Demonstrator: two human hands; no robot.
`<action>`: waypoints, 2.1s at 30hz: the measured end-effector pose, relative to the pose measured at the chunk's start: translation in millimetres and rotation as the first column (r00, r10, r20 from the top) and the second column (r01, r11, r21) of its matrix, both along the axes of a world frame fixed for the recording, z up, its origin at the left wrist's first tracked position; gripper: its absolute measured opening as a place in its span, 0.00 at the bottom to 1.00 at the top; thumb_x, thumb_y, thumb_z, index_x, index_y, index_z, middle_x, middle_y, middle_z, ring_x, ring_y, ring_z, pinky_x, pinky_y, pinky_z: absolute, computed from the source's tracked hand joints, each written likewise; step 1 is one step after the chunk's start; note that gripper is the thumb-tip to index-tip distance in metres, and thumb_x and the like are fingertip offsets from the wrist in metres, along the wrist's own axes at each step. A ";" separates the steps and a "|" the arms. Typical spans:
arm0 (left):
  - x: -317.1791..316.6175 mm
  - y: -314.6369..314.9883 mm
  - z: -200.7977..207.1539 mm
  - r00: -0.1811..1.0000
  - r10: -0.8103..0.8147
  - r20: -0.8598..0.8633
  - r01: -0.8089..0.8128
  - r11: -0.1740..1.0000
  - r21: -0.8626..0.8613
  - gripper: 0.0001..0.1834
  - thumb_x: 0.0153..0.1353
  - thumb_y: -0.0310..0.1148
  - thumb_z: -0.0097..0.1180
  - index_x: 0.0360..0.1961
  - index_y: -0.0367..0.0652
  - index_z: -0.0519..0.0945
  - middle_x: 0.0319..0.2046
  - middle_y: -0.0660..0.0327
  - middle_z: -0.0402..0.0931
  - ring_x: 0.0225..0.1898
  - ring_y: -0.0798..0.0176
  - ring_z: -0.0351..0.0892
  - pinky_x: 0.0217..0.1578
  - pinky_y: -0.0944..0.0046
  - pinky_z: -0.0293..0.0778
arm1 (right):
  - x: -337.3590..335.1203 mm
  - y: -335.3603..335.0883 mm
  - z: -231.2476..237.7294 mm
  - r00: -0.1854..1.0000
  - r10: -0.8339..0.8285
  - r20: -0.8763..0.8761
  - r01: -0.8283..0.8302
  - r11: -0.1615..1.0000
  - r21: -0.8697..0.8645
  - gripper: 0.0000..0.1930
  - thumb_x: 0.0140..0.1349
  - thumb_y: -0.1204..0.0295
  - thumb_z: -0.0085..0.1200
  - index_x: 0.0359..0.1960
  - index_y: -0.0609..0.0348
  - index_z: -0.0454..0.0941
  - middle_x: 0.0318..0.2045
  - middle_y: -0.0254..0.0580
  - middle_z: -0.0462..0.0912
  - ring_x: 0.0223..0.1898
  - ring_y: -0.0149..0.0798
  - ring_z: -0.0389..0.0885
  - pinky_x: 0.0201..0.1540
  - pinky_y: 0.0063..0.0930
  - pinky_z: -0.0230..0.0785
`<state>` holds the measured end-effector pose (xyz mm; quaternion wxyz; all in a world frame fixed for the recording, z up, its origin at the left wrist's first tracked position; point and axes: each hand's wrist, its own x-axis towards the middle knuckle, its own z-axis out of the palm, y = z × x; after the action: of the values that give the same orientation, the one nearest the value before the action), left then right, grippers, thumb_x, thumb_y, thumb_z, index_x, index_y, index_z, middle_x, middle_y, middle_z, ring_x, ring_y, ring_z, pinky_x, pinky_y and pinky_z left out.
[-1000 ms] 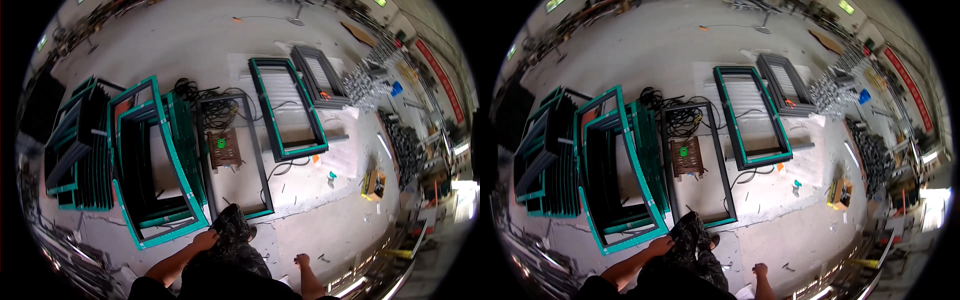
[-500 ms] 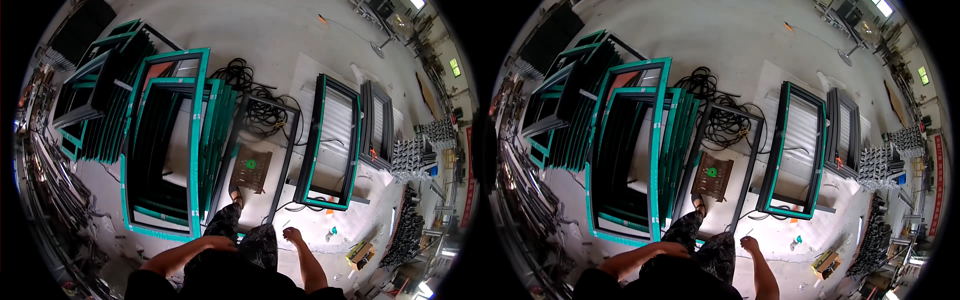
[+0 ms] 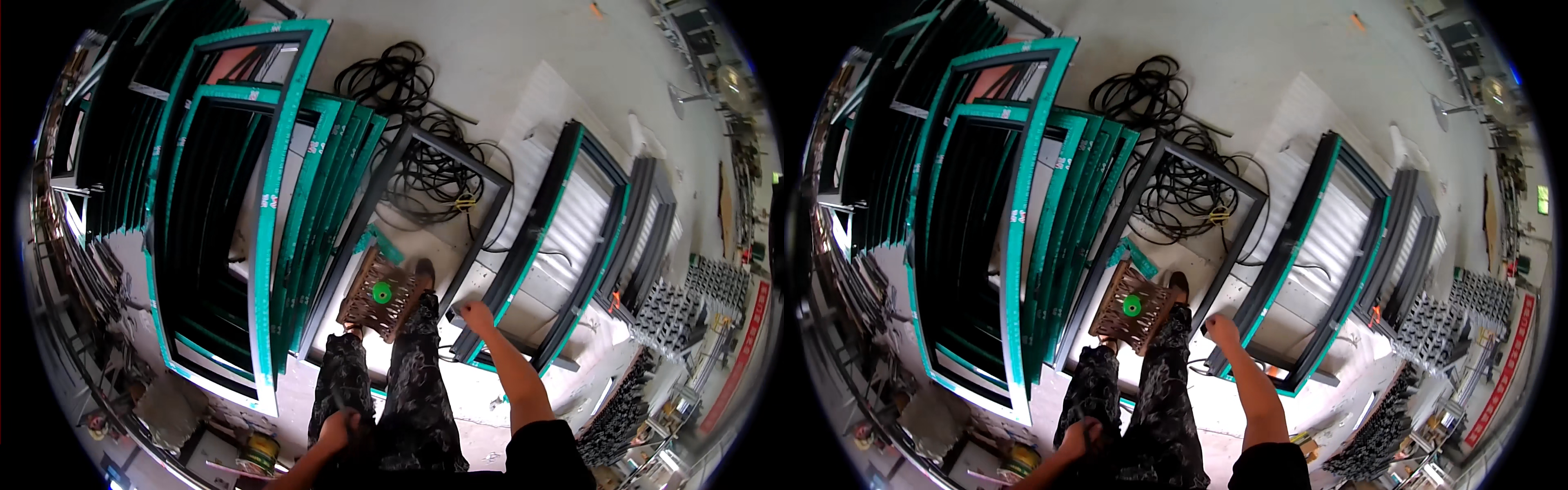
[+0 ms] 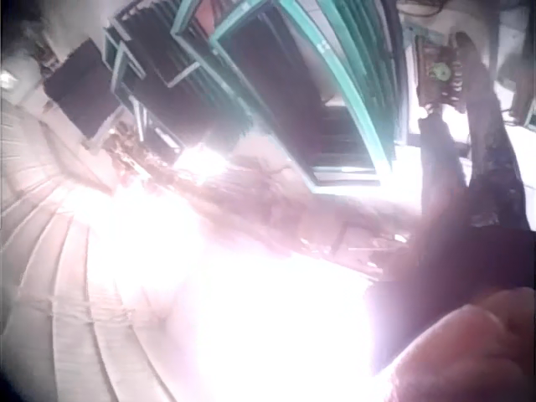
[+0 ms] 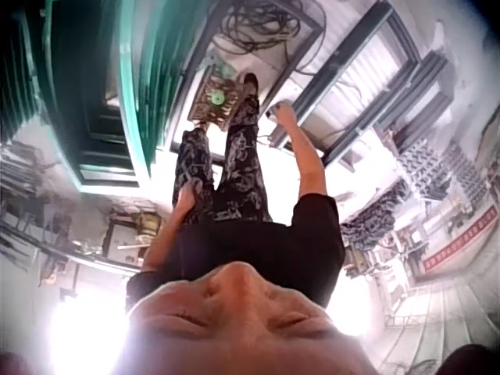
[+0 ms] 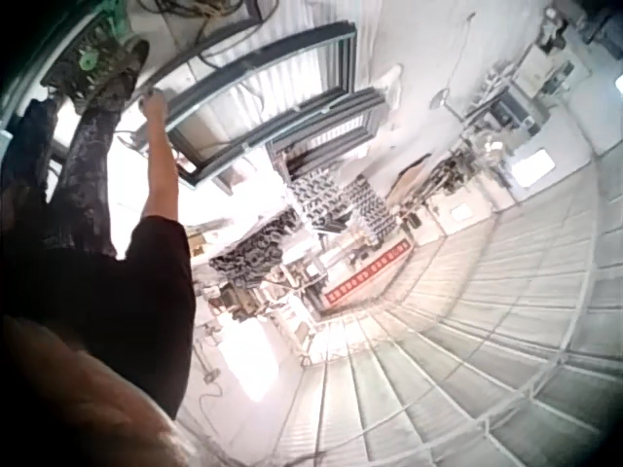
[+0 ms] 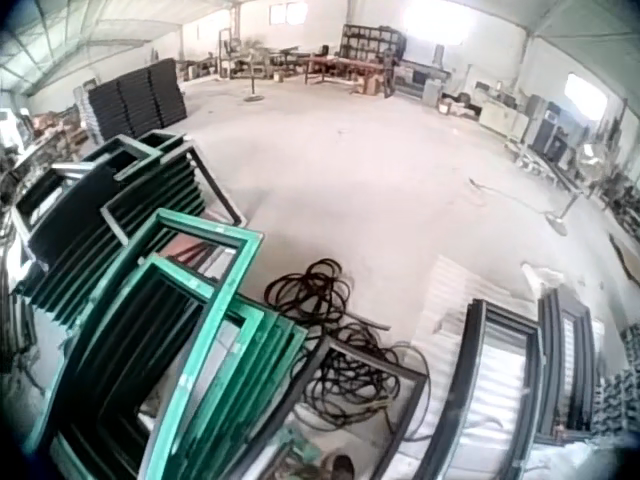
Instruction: The person places a metal profile into a saw machine to cut it, then carries the profile over to a stack of frames where they use scissors to cut adhesive tape and apply the tape and a green plastic piece to the corners of multiple metal window frames.
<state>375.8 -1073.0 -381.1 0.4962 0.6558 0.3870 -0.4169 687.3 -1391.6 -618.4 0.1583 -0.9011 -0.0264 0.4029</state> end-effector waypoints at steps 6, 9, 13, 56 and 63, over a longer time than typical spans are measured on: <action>68.6 24.6 -86.8 0.872 0.403 0.277 -0.489 0.717 0.497 0.11 0.58 0.19 0.50 0.40 0.40 0.80 0.34 0.59 0.78 0.33 0.61 0.77 0.34 0.62 0.74 | 152.6 3.8 -184.6 0.950 0.311 -0.006 -0.307 0.936 -0.173 0.10 0.60 0.62 0.49 0.34 0.52 0.80 0.32 0.49 0.83 0.38 0.54 0.81 0.39 0.49 0.73; 89.8 39.2 -114.0 0.978 0.161 0.132 -0.208 0.706 0.677 0.05 0.59 0.25 0.52 0.35 0.38 0.78 0.32 0.54 0.76 0.33 0.51 0.75 0.36 0.56 0.70 | 217.8 24.9 -232.4 0.885 0.464 0.038 -0.443 0.865 -0.236 0.12 0.60 0.65 0.50 0.32 0.57 0.83 0.34 0.50 0.83 0.37 0.53 0.83 0.41 0.47 0.77; 9.7 -36.5 -178.1 0.986 -0.030 -0.161 0.116 0.821 0.559 0.05 0.56 0.27 0.54 0.35 0.40 0.77 0.29 0.53 0.73 0.35 0.49 0.74 0.38 0.52 0.70 | 293.4 -6.3 -329.7 0.825 0.551 0.125 -0.451 0.776 -0.440 0.11 0.57 0.70 0.48 0.31 0.60 0.83 0.42 0.47 0.80 0.46 0.48 0.78 0.43 0.42 0.74; 11.6 198.1 -167.2 0.952 0.116 0.282 -0.305 0.398 0.865 0.31 0.32 0.35 0.69 0.43 0.44 0.74 0.38 0.56 0.70 0.43 0.52 0.70 0.44 0.55 0.67 | -75.3 576.6 89.5 0.203 0.624 0.754 -0.978 0.167 0.125 0.20 0.54 0.76 0.56 0.50 0.61 0.70 0.35 0.46 0.81 0.39 0.46 0.81 0.41 0.37 0.74; -17.1 191.3 -165.2 0.945 0.131 0.298 -0.325 0.443 0.836 0.35 0.33 0.39 0.71 0.46 0.43 0.73 0.38 0.57 0.70 0.43 0.53 0.71 0.43 0.54 0.66 | -88.0 571.0 72.9 0.252 0.720 0.646 -0.965 0.239 0.110 0.26 0.51 0.76 0.60 0.54 0.61 0.70 0.39 0.46 0.81 0.43 0.47 0.80 0.45 0.37 0.73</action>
<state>358.7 -881.8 -546.3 0.1773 0.7940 0.5809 -0.0252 599.3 -820.6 -545.6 0.1143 -0.7174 -0.6665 0.1673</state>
